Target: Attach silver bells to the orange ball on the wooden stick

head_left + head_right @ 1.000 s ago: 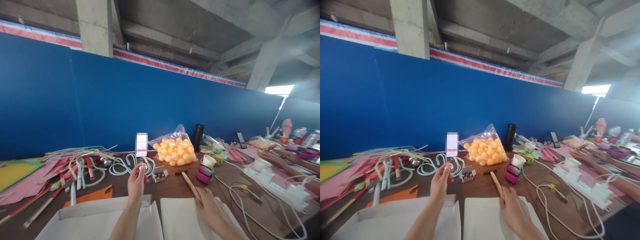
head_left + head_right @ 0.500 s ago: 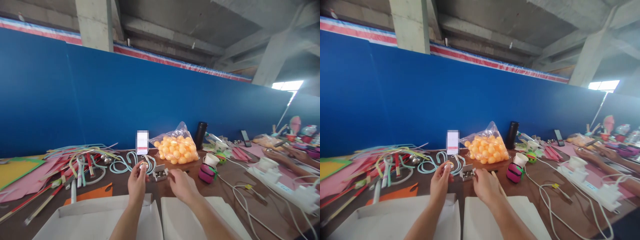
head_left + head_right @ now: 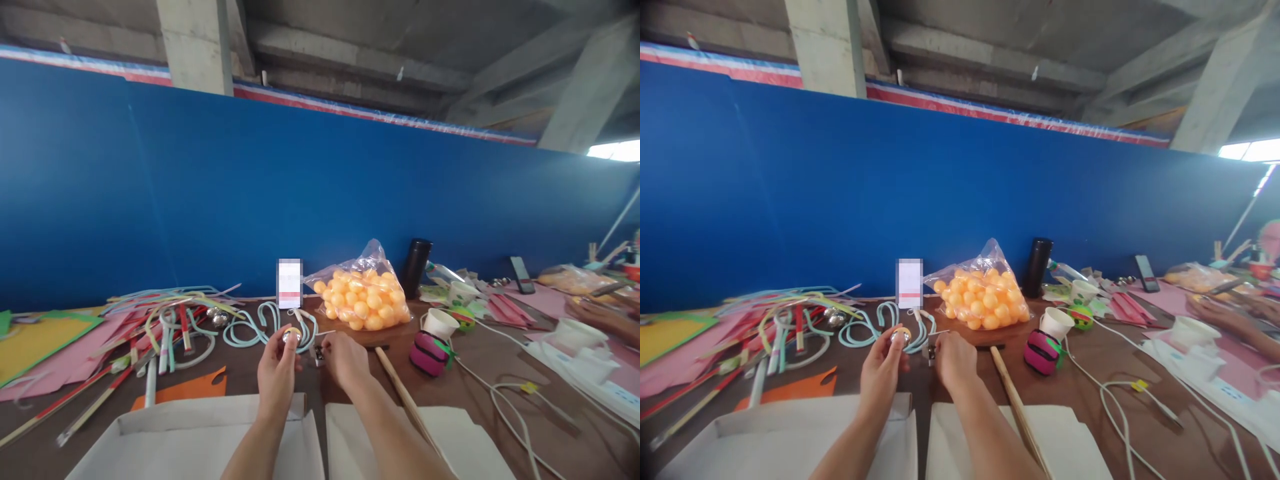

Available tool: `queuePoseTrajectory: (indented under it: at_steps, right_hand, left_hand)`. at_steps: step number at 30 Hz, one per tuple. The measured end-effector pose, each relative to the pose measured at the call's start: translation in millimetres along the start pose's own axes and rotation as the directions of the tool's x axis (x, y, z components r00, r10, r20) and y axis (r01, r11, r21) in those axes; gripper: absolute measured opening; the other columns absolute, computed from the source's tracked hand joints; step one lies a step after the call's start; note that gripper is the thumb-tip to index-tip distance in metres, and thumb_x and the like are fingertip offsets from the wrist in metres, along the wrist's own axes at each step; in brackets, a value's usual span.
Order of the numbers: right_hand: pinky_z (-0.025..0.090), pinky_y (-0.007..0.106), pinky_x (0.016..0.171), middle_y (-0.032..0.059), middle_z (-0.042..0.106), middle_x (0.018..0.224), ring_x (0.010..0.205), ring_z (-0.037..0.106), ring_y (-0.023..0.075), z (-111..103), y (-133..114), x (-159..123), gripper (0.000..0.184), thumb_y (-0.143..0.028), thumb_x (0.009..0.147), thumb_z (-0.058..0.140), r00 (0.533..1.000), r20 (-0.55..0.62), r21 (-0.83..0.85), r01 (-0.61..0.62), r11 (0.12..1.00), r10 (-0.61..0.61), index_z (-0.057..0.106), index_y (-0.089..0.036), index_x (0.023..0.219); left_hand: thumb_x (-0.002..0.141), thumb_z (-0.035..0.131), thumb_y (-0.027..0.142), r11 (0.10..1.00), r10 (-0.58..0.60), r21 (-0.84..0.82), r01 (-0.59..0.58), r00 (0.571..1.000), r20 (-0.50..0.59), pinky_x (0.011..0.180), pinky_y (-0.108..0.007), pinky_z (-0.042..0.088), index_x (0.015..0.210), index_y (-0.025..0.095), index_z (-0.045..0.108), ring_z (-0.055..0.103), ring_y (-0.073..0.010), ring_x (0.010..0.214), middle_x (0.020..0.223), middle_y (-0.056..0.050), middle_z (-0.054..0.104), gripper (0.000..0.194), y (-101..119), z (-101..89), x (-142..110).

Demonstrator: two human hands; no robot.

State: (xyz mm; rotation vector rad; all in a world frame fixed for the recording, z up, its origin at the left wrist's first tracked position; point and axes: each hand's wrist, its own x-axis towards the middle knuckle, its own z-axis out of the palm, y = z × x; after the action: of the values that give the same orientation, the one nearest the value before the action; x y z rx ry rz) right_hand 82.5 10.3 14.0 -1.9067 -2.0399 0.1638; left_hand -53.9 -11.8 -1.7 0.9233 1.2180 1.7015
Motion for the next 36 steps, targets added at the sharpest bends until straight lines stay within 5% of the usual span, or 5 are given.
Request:
queuePoseTrajectory:
  at_steps: [36]
  right_hand:
    - [0.035, 0.027, 0.060, 0.0034, 0.065, 0.088, 0.078, 0.063, 0.0198, 11.2, 4.0, -1.0, 0.018, -0.024, 0.083, 0.047, 0.995, -0.093, 0.077, 0.036, 0.996, -0.029, 0.065, -0.025, 0.080]
  left_hand:
    - [0.065, 0.064, 0.057, 0.982, -0.114, -0.140, 0.127, 0.989, 0.098, 0.049, -0.021, 0.044, 0.109, 0.015, 0.062, 0.051, -0.0098, 0.056, 0.072, -0.003, 0.062, 0.061, -1.5, -7.6, 4.3]
